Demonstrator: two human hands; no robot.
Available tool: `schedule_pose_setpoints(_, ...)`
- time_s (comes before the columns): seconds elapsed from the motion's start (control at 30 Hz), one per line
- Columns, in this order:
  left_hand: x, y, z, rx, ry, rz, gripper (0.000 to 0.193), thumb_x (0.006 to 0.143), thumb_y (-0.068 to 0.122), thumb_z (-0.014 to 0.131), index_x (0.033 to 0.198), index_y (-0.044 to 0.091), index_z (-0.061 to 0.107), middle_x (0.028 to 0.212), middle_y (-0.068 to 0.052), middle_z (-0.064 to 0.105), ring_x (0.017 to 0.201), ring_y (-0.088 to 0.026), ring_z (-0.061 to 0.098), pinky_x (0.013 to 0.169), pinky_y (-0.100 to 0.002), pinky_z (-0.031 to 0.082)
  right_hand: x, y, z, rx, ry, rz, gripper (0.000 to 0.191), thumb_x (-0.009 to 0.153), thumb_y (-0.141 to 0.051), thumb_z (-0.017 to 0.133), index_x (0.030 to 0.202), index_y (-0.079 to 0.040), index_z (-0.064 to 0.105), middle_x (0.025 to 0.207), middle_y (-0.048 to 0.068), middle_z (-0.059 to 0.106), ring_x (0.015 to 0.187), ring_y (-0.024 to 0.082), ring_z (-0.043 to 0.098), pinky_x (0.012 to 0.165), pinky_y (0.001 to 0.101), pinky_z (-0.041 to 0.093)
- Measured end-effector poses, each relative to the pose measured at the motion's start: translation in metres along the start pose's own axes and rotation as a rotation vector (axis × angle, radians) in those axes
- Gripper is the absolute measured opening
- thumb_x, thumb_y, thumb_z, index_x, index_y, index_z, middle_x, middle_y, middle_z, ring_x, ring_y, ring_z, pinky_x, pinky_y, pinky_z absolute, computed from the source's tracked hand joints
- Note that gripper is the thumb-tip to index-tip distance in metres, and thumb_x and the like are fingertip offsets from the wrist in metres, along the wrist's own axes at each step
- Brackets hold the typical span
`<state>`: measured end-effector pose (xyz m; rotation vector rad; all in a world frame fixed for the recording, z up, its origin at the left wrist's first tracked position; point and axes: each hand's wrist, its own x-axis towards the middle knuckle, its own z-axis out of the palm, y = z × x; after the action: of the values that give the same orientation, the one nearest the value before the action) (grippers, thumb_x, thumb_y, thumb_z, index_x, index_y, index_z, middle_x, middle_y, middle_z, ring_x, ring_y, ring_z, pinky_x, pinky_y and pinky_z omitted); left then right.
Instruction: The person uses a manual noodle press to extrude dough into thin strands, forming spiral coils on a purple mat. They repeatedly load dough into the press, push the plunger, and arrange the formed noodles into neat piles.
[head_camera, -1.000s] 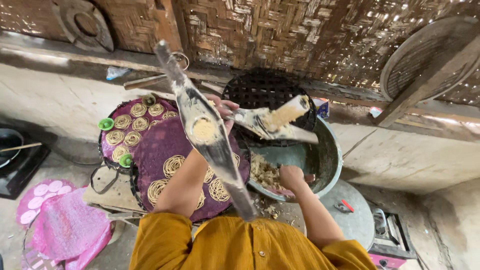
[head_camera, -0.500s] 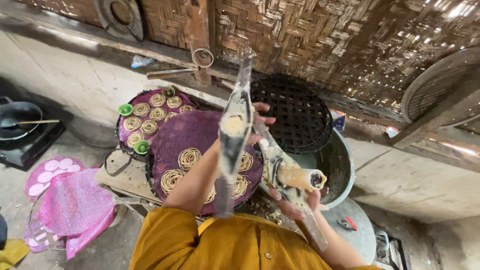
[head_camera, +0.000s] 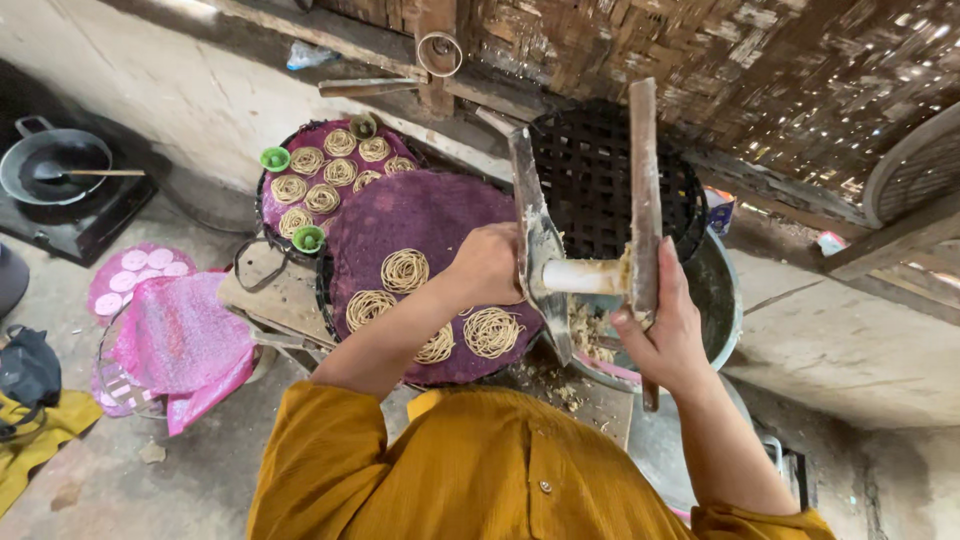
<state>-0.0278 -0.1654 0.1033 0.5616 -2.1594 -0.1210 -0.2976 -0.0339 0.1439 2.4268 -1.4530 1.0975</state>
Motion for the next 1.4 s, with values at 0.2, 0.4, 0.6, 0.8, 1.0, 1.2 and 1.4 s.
schedule_pose_setpoints(0.2,-0.015,-0.001,0.011,0.004,-0.140,-0.127,0.025,0.065,0.025,0.079,0.078,0.005,0.071,0.080,-0.017,0.071,0.077,-0.039,0.070,0.072,-0.046,0.058,0.010,-0.023,0.017,0.062,-0.059,-0.043,0.095,0.088,-0.027,0.076,0.160,-0.005,0.018,0.147,0.035,0.043,0.121,0.052,0.058,0.087,0.0531,0.056)
schedule_pose_setpoints(0.4,-0.032,-0.021,0.010,0.051,-0.124,-0.238,0.031,0.066,0.031,0.083,0.080,0.005,0.073,0.077,-0.018,0.070,0.074,-0.038,0.070,0.073,-0.046,0.058,0.036,-0.049,0.038,0.068,-0.059,-0.014,0.097,0.090,-0.030,0.076,0.162,-0.006,0.016,0.148,0.032,0.042,0.125,0.054,0.055,0.091,0.0539,0.055)
schedule_pose_setpoints(0.6,-0.088,-0.039,-0.020,-0.283,0.102,-0.335,0.068,0.067,0.046,0.091,0.115,0.006,0.066,0.110,-0.013,0.072,0.104,-0.029,0.072,0.098,-0.043,0.059,0.064,0.010,0.055,1.031,-0.366,0.103,0.105,0.095,-0.048,0.070,0.166,-0.008,0.003,0.165,0.023,0.027,0.112,0.035,0.060,0.082,0.0423,0.058)
schedule_pose_setpoints(0.8,-0.166,-0.026,-0.100,-0.466,0.623,-0.586,0.068,0.067,0.045,0.091,0.117,0.007,0.065,0.110,-0.013,0.072,0.103,-0.029,0.072,0.097,-0.043,0.059,0.046,0.105,0.151,0.095,-0.389,0.388,0.055,0.105,-0.037,0.071,0.142,0.001,0.060,0.113,0.017,0.070,0.090,0.019,0.068,0.080,0.0352,0.053)
schedule_pose_setpoints(1.0,-0.199,0.013,-0.140,-0.590,0.797,-0.715,0.069,0.067,0.044,0.091,0.119,0.008,0.065,0.111,-0.013,0.072,0.102,-0.029,0.072,0.096,-0.043,0.059,0.025,0.114,0.192,0.792,-0.480,1.070,0.027,0.105,-0.027,0.062,0.111,-0.001,0.066,0.077,0.009,0.057,0.054,0.014,0.052,0.051,0.0321,0.044)
schedule_pose_setpoints(1.2,-0.198,0.024,-0.137,-0.703,0.767,-0.724,0.069,0.067,0.043,0.091,0.120,0.008,0.064,0.111,-0.013,0.071,0.101,-0.029,0.072,0.095,-0.042,0.059,-0.020,0.080,0.189,1.135,-0.305,1.350,0.020,0.103,-0.021,0.056,0.117,-0.006,0.055,0.093,0.006,0.066,0.061,0.018,0.063,0.053,0.0359,0.055)
schedule_pose_setpoints(1.4,-0.184,0.021,-0.129,-0.805,0.693,-0.707,0.069,0.067,0.041,0.091,0.122,0.009,0.064,0.111,-0.013,0.071,0.100,-0.030,0.072,0.094,-0.042,0.059,-0.078,0.041,0.155,1.372,-0.838,1.257,0.026,0.099,-0.015,0.058,0.118,0.001,0.052,0.107,0.020,0.073,0.095,0.029,0.074,0.081,0.0383,0.063)
